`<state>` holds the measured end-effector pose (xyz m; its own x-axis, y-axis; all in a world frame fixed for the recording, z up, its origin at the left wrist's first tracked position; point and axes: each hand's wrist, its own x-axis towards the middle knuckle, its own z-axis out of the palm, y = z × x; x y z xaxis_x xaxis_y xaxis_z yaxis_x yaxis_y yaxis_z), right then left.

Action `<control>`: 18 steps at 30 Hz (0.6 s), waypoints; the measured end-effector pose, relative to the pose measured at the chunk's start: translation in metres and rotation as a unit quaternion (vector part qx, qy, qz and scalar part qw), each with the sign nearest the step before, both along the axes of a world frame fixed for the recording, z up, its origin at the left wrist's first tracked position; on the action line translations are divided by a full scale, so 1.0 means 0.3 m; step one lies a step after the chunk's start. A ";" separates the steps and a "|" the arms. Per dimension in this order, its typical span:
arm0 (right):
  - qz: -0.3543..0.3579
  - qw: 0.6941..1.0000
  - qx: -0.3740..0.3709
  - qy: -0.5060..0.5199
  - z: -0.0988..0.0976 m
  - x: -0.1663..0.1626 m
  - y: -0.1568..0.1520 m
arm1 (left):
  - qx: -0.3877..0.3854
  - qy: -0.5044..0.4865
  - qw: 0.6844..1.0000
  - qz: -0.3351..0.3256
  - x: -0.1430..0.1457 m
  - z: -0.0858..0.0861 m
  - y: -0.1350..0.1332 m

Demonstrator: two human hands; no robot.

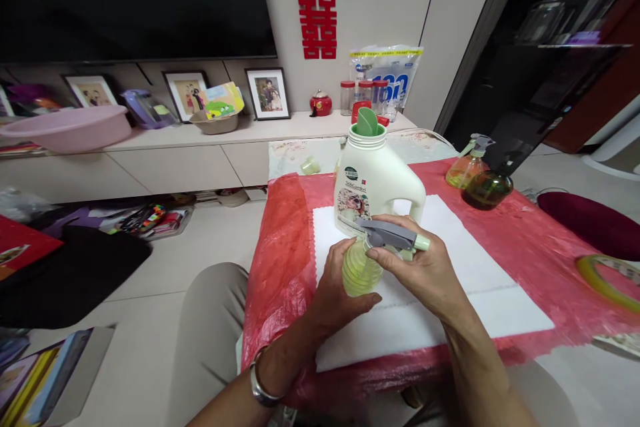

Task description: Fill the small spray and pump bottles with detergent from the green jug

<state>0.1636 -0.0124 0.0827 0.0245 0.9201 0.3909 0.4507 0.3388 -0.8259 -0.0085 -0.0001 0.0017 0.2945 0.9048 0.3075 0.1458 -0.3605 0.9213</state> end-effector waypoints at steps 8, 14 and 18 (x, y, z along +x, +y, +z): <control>-0.014 1.000 0.001 -0.020 0.023 -0.033 -0.020 | 0.016 0.018 0.999 0.023 -0.049 0.121 -0.022; -0.026 0.999 0.013 -0.043 0.021 -0.039 -0.024 | 0.044 0.019 0.999 0.024 -0.097 0.230 -0.038; -0.038 0.999 0.011 -0.031 0.020 -0.048 -0.022 | 0.051 0.018 0.998 0.024 -0.084 0.239 -0.042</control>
<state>0.1491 -0.0190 0.0886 0.0691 0.9080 0.4132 0.5250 0.3191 -0.7890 -0.0336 -0.0128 0.0734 0.2636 0.8827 0.3890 0.1983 -0.4442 0.8737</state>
